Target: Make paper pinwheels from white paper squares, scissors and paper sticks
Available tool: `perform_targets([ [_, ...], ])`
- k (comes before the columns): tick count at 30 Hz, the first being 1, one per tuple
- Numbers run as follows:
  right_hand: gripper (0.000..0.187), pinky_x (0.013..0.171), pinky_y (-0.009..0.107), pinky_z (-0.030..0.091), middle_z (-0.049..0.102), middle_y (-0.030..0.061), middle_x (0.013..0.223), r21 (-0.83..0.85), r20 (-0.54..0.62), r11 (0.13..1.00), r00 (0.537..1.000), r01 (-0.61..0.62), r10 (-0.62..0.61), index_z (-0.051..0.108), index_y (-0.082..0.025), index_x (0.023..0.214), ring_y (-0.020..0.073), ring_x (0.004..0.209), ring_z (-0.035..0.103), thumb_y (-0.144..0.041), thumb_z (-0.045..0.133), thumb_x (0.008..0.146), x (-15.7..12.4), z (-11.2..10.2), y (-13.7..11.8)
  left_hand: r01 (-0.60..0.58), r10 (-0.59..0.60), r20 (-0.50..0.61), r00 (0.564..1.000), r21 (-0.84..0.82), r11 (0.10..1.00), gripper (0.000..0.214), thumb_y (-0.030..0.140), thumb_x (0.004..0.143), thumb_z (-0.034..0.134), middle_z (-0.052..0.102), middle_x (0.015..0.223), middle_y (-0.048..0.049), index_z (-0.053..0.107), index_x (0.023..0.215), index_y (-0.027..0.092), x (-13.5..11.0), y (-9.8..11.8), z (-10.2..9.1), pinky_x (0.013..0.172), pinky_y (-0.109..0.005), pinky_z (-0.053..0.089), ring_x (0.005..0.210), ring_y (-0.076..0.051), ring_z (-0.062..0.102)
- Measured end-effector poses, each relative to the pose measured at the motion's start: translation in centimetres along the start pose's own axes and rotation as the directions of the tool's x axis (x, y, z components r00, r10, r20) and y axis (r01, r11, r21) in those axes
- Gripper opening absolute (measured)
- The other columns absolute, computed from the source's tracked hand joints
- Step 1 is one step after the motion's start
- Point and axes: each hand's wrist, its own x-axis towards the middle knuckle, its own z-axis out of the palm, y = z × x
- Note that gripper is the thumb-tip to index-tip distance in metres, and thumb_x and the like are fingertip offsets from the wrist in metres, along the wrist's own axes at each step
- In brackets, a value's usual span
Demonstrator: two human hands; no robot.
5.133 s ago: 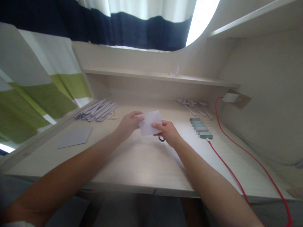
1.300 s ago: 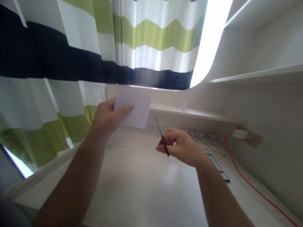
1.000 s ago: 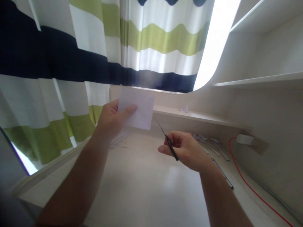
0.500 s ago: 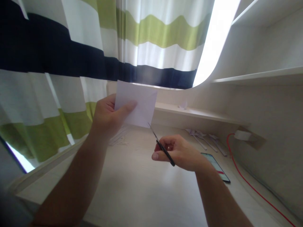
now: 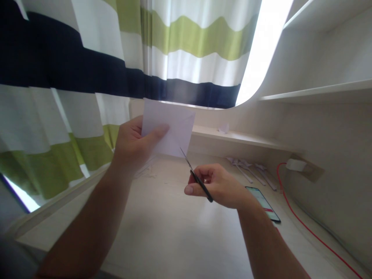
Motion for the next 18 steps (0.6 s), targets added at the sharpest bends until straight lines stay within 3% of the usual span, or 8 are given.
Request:
perform_targets([
  [13, 0.042, 0.057, 0.029, 0.032, 0.053, -0.0021, 0.068, 0.002, -0.016, 1.000, 1.000, -0.011, 0.011, 0.071, -0.018, 0.081, 0.0131, 0.064, 0.044, -0.056, 0.088, 0.077, -0.12, 0.11, -0.56, 0.025, -0.023, 0.035, 0.999, -0.069, 0.997, 0.027, 0.042, 0.089, 0.077, 0.078, 0.089, -0.0046, 0.079, 0.101, 0.018, -0.12, -0.14, 0.12, 0.059, -0.025, 0.053, 0.074, -0.019, 0.068],
  [18, 0.042, 0.056, 0.028, 0.030, 0.050, -0.0032, 0.067, 0.020, -0.012, 1.000, 1.000, 0.009, -0.009, 0.069, -0.019, 0.080, 0.0122, 0.063, 0.041, -0.057, 0.086, 0.079, -0.14, -0.12, -0.19, 0.106, -0.092, 0.089, 0.992, -0.160, 0.982, 0.021, 0.038, 0.092, 0.067, 0.068, 0.074, -0.0017, 0.073, 0.090, 0.019, -0.03, -0.37, -0.07, 0.051, -0.024, 0.044, 0.062, -0.016, 0.060],
])
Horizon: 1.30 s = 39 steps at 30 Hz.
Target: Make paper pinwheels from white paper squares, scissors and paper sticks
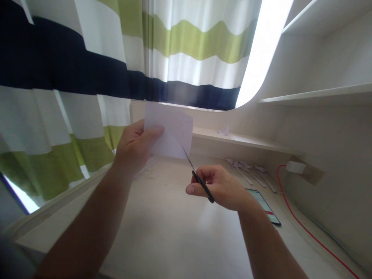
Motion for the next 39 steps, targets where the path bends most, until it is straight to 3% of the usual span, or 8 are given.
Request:
perform_targets([
  [8, 0.042, 0.054, 0.028, 0.024, 0.043, -0.0057, 0.063, 0.024, -0.008, 1.000, 1.000, -0.014, 0.014, 0.064, -0.018, 0.072, 0.0103, 0.059, 0.034, -0.050, 0.090, 0.076, 0.0, 0.1, -0.3, -0.010, 0.009, 0.010, 1.000, 0.084, 0.996, 0.028, 0.040, 0.093, 0.066, 0.061, 0.066, -0.0006, 0.068, 0.077, 0.018, 0.0, 0.3, -0.4, 0.049, -0.024, 0.038, 0.058, -0.015, 0.053],
  [17, 0.048, 0.052, 0.028, 0.020, 0.038, -0.0072, 0.058, -0.060, -0.027, 0.997, 0.999, -0.039, 0.037, 0.051, -0.020, 0.062, 0.0093, 0.056, 0.031, -0.047, 0.087, 0.081, 0.1, 0.2, 0.2, -0.021, 0.028, -0.033, 0.999, 0.196, 0.980, 0.030, 0.037, 0.091, 0.067, 0.061, 0.064, -0.0006, 0.068, 0.069, 0.017, 0.1, 0.5, -0.4, 0.048, -0.024, 0.036, 0.058, -0.014, 0.053],
  [31, 0.043, 0.048, 0.028, 0.024, 0.048, -0.0052, 0.051, -0.081, -0.113, 0.992, 0.990, -0.097, 0.087, 0.062, -0.018, 0.057, 0.0085, 0.050, 0.035, -0.047, 0.092, 0.072, 0.1, 0.3, -0.8, -0.001, 0.015, -0.053, 0.998, 0.249, 0.968, 0.029, 0.038, 0.090, 0.069, 0.068, 0.067, -0.0027, 0.073, 0.070, 0.017, 0.2, 0.3, -0.5, 0.049, -0.024, 0.039, 0.061, -0.017, 0.059],
  [39, 0.045, 0.050, 0.027, 0.023, 0.044, -0.0063, 0.056, -0.074, -0.072, 0.995, 0.995, -0.074, 0.068, 0.058, -0.019, 0.064, 0.0088, 0.053, 0.034, -0.048, 0.088, 0.078, 0.3, 0.3, -0.4, -0.026, 0.037, -0.030, 0.999, 0.307, 0.952, 0.034, 0.039, 0.092, 0.067, 0.063, 0.064, -0.0007, 0.068, 0.066, 0.017, 0.2, 0.1, -0.3, 0.048, -0.024, 0.034, 0.059, -0.015, 0.054],
])
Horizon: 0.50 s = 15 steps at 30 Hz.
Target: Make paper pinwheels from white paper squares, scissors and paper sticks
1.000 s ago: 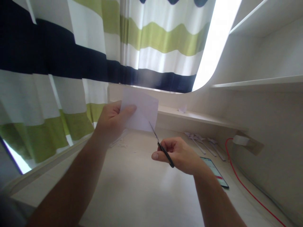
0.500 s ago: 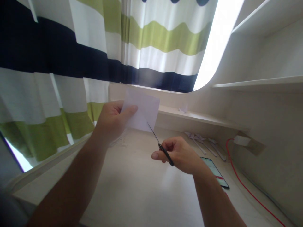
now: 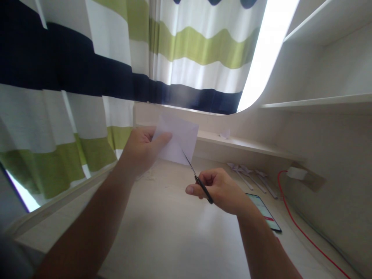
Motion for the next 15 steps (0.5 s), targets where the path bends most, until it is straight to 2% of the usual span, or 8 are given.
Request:
perform_targets([
  [7, 0.046, 0.053, 0.028, 0.022, 0.040, -0.0068, 0.060, 0.024, 0.033, 1.000, 0.999, 0.017, -0.017, 0.054, -0.019, 0.066, 0.0095, 0.058, 0.033, -0.048, 0.087, 0.080, 0.21, 0.06, 0.33, 0.024, -0.026, 0.057, 0.998, 0.044, 0.999, 0.031, 0.039, 0.091, 0.065, 0.064, 0.065, 0.0005, 0.071, 0.070, 0.016, -0.20, 0.11, 0.30, 0.050, -0.024, 0.035, 0.060, -0.014, 0.056],
  [15, 0.044, 0.053, 0.028, 0.023, 0.044, -0.0061, 0.059, 0.025, 0.046, 1.000, 0.999, -0.004, 0.002, 0.057, -0.019, 0.067, 0.0092, 0.056, 0.035, -0.048, 0.086, 0.081, 0.10, 0.12, 0.11, 0.036, -0.041, 0.089, 0.995, 0.055, 0.998, 0.031, 0.039, 0.091, 0.064, 0.062, 0.065, 0.0007, 0.072, 0.072, 0.015, -0.18, 0.01, 0.27, 0.049, -0.024, 0.034, 0.059, -0.013, 0.055],
])
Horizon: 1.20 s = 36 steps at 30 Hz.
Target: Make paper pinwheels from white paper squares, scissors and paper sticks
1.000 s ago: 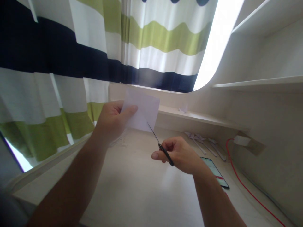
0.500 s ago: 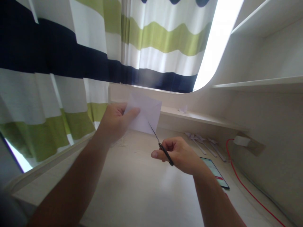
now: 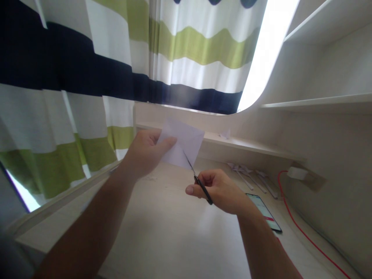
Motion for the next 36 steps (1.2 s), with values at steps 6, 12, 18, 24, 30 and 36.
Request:
perform_targets([
  [6, 0.042, 0.050, 0.027, 0.025, 0.049, -0.0053, 0.056, 0.002, -0.014, 1.000, 1.000, 0.005, -0.005, 0.061, -0.018, 0.065, 0.0088, 0.053, 0.037, -0.047, 0.087, 0.079, 0.02, -0.07, -0.09, 0.011, -0.011, 0.006, 1.000, -0.001, 1.000, 0.031, 0.039, 0.091, 0.064, 0.065, 0.065, 0.0001, 0.074, 0.073, 0.015, 0.07, -0.12, -0.01, 0.050, -0.024, 0.037, 0.060, -0.014, 0.058],
  [12, 0.042, 0.049, 0.026, 0.025, 0.048, -0.0055, 0.054, 0.008, -0.019, 1.000, 1.000, -0.004, 0.004, 0.062, -0.018, 0.062, 0.0080, 0.050, 0.037, -0.046, 0.089, 0.077, 0.10, -0.11, -0.07, 0.051, -0.051, 0.016, 0.999, 0.002, 0.999, 0.030, 0.040, 0.089, 0.068, 0.070, 0.068, -0.0017, 0.080, 0.077, 0.015, 0.20, 0.16, -0.31, 0.049, -0.024, 0.038, 0.061, -0.016, 0.062],
  [18, 0.041, 0.048, 0.026, 0.025, 0.050, -0.0051, 0.053, -0.014, -0.020, 1.000, 1.000, -0.019, 0.019, 0.062, -0.018, 0.061, 0.0078, 0.049, 0.039, -0.044, 0.089, 0.078, 0.13, -0.16, 0.17, 0.069, -0.062, 0.047, 0.997, -0.144, 0.987, 0.022, 0.035, 0.087, 0.073, 0.081, 0.084, -0.0046, 0.085, 0.089, 0.016, 0.46, 0.23, -0.60, 0.056, -0.024, 0.049, 0.072, -0.018, 0.070],
  [24, 0.040, 0.047, 0.025, 0.026, 0.051, -0.0051, 0.052, -0.040, -0.031, 0.999, 0.999, -0.020, 0.019, 0.064, -0.018, 0.062, 0.0073, 0.048, 0.039, -0.043, 0.088, 0.079, 0.09, -0.28, 0.47, 0.075, -0.074, 0.015, 0.997, -0.099, 0.992, 0.019, 0.030, 0.086, 0.071, 0.078, 0.077, -0.0030, 0.084, 0.085, 0.016, 0.59, 0.18, -0.50, 0.052, -0.022, 0.046, 0.065, -0.016, 0.067],
  [30, 0.042, 0.046, 0.025, 0.025, 0.051, -0.0051, 0.051, -0.050, -0.033, 0.998, 0.999, -0.033, 0.031, 0.063, -0.018, 0.061, 0.0070, 0.047, 0.039, -0.045, 0.088, 0.079, 0.24, -0.26, 0.50, 0.081, -0.079, 0.021, 0.997, -0.079, 0.994, 0.019, 0.030, 0.085, 0.071, 0.079, 0.078, -0.0035, 0.084, 0.083, 0.016, 0.53, 0.30, -0.63, 0.051, -0.022, 0.046, 0.067, -0.017, 0.068],
  [36, 0.043, 0.046, 0.025, 0.025, 0.051, -0.0050, 0.050, -0.065, -0.052, 0.997, 0.998, -0.035, 0.031, 0.064, -0.018, 0.061, 0.0075, 0.047, 0.039, -0.047, 0.088, 0.079, 0.06, -0.21, 0.20, 0.082, -0.082, 0.006, 0.997, -0.077, 0.994, 0.021, 0.032, 0.085, 0.071, 0.079, 0.079, -0.0034, 0.084, 0.085, 0.017, 0.49, 0.20, -0.66, 0.052, -0.023, 0.047, 0.067, -0.018, 0.069],
])
